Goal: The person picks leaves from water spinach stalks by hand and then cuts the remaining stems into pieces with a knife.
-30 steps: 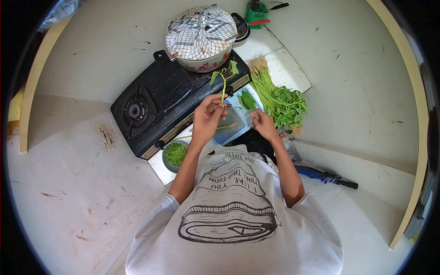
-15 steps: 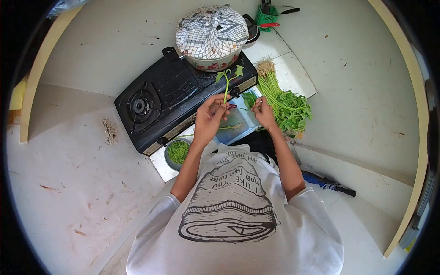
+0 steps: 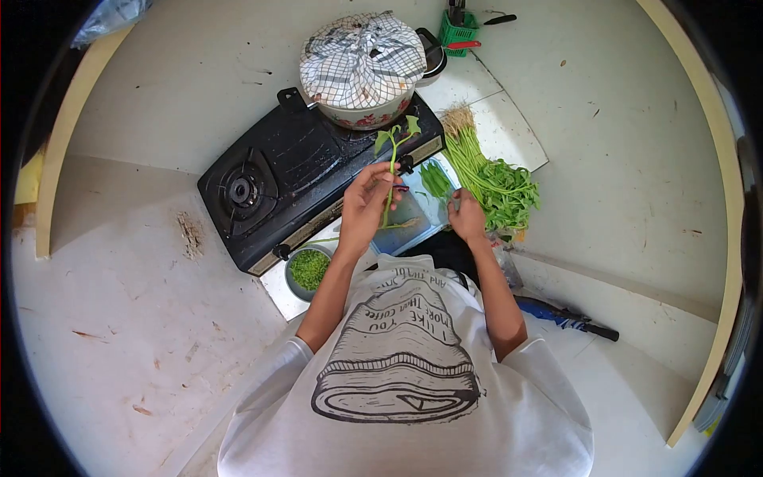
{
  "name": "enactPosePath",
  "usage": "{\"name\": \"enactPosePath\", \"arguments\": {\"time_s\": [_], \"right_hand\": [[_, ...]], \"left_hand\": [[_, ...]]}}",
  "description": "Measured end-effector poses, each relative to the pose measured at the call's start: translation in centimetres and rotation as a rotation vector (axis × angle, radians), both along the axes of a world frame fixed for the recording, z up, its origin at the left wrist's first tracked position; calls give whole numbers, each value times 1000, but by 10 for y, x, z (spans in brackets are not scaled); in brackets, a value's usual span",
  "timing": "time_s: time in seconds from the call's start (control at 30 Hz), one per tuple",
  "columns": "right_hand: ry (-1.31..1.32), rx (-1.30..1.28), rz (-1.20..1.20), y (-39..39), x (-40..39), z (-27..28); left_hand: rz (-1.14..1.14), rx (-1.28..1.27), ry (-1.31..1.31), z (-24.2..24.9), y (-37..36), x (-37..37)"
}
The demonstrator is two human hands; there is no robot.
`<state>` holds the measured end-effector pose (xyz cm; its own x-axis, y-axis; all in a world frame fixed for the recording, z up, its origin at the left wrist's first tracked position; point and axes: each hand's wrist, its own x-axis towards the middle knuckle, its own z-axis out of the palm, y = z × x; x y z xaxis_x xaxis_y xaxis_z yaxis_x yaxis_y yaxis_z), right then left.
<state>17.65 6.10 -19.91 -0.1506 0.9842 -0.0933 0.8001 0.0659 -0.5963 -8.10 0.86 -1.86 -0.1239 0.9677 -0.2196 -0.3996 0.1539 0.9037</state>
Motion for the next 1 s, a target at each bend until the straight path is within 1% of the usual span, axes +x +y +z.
{"name": "enactPosePath", "arguments": {"time_s": [0.03,0.13,0.17,0.27,0.33,0.47,0.57,0.7,0.8,1.0], "right_hand": [[54,-22,-20,4,-6,20],[352,101,-30,9,-32,96],[409,263,28,8,-41,125],[508,391,61,5,-60,196],[506,369,123,3,-65,222],[458,397,197,2,-71,226],[442,384,180,1,-71,220],[415,375,215,-1,-69,219],[392,359,252,-1,-64,218],[354,412,302,-4,-65,216]], "left_hand": [[-8,4,-26,-1,1,0],[-40,12,-63,-3,2,2],[-53,16,-52,-2,2,3],[-108,70,-16,-3,2,7],[-148,103,-1,-2,0,9],[-195,113,30,4,-4,14],[-223,112,66,0,-7,15],[-279,107,143,0,-11,14],[-275,132,166,1,-13,16],[-199,130,110,9,-11,22]]}}
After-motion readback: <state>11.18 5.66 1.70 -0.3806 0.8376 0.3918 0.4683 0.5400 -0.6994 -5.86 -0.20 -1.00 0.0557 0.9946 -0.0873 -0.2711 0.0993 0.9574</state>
